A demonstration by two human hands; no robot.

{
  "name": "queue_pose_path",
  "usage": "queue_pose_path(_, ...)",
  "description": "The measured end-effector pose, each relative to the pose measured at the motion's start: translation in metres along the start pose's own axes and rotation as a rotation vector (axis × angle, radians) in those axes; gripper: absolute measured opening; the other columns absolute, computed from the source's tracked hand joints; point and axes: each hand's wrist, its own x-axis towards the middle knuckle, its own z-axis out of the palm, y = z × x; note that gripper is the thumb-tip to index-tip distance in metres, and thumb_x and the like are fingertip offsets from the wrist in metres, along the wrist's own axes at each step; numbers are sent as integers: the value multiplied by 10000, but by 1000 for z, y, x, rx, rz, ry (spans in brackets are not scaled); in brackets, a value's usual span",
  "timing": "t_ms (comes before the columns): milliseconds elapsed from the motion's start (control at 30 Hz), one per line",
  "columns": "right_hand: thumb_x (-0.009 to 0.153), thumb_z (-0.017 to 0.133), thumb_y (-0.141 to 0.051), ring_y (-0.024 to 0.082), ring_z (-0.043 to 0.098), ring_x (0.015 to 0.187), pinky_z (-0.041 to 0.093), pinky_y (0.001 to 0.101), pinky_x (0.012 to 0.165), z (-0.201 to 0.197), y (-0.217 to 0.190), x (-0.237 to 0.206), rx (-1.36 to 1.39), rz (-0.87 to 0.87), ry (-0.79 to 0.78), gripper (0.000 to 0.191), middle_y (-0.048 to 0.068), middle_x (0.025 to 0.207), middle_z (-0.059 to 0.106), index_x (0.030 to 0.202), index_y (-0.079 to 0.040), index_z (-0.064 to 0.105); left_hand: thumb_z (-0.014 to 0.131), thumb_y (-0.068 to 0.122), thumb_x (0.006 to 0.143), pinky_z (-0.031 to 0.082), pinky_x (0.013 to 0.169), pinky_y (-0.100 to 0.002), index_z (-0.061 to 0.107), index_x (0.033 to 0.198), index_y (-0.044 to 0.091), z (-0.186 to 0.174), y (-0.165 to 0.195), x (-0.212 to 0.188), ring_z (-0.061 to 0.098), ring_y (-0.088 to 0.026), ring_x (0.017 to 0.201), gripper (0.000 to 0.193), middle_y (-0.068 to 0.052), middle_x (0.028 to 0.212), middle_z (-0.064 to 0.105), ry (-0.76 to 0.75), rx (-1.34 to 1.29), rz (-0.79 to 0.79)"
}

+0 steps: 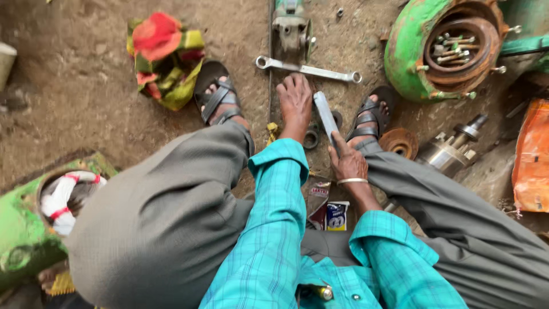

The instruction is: The person sits on the ground and uses a metal file to smooth the edges of a circular metal part. They then wipe the part with a cloth. Another person is visible working on a separate green pump component nearby.

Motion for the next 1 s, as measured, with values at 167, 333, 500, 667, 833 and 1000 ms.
queue_pose_path(167, 969, 628, -398, 508, 671, 817, 521, 615, 706, 2, 3, 0, 32, -35, 27, 503, 291, 981, 687, 1459, -335, 533, 621, 196, 859, 419, 831, -414, 643, 1230, 127, 9, 1, 4, 516, -245, 1023, 378, -59, 1167, 584, 82, 18, 5)
queue_pose_path(333, 958, 631, -376, 520, 669, 799, 507, 637, 677, -3, -7, -1, -32, -64, -17, 526, 290, 1032, 687, 1468, -338, 509, 614, 189, 937, 424, 843, -450, 644, 1219, 143, 15, -1, 5, 523, -271, 1046, 287, -66, 1151, 588, 70, -72, 9)
queue_pose_path(500, 971, 622, -449, 493, 681, 900, 534, 589, 774, -11, -2, 12, -41, 29, -101, 524, 289, 1013, 702, 1476, -363, 509, 602, 179, 910, 434, 809, -471, 639, 1175, 161, 19, -2, 14, 529, -276, 1017, 268, -80, 1128, 591, 39, -43, 16)
queue_pose_path(667, 905, 757, -410, 406, 716, 931, 554, 516, 806, -64, 10, 20, 259, -15, 77, 603, 223, 1051, 734, 1409, -150, 553, 604, 175, 981, 433, 795, -486, 614, 1185, 128, 3, -1, 3, 516, -299, 1030, 209, -90, 1092, 562, 280, -148, -7)
queue_pose_path(833, 816, 790, -146, 197, 680, 641, 522, 364, 524, -211, 75, -6, 1076, 48, 300, 508, 89, 863, 686, 1246, 2, 562, 845, 276, 706, 491, 842, -484, 566, 1203, 104, -28, 1, -20, 552, -351, 1070, 596, -134, 1146, 554, 41, -221, -62)
queue_pose_path(1000, 875, 737, -121, 188, 680, 660, 540, 349, 550, -325, 227, -42, 861, 20, 550, 418, 88, 858, 686, 1226, 1, 545, 934, 336, 688, 528, 862, -492, 581, 1186, 87, -31, -13, -5, 630, -383, 1087, 659, -169, 1153, 633, -219, -470, -30)
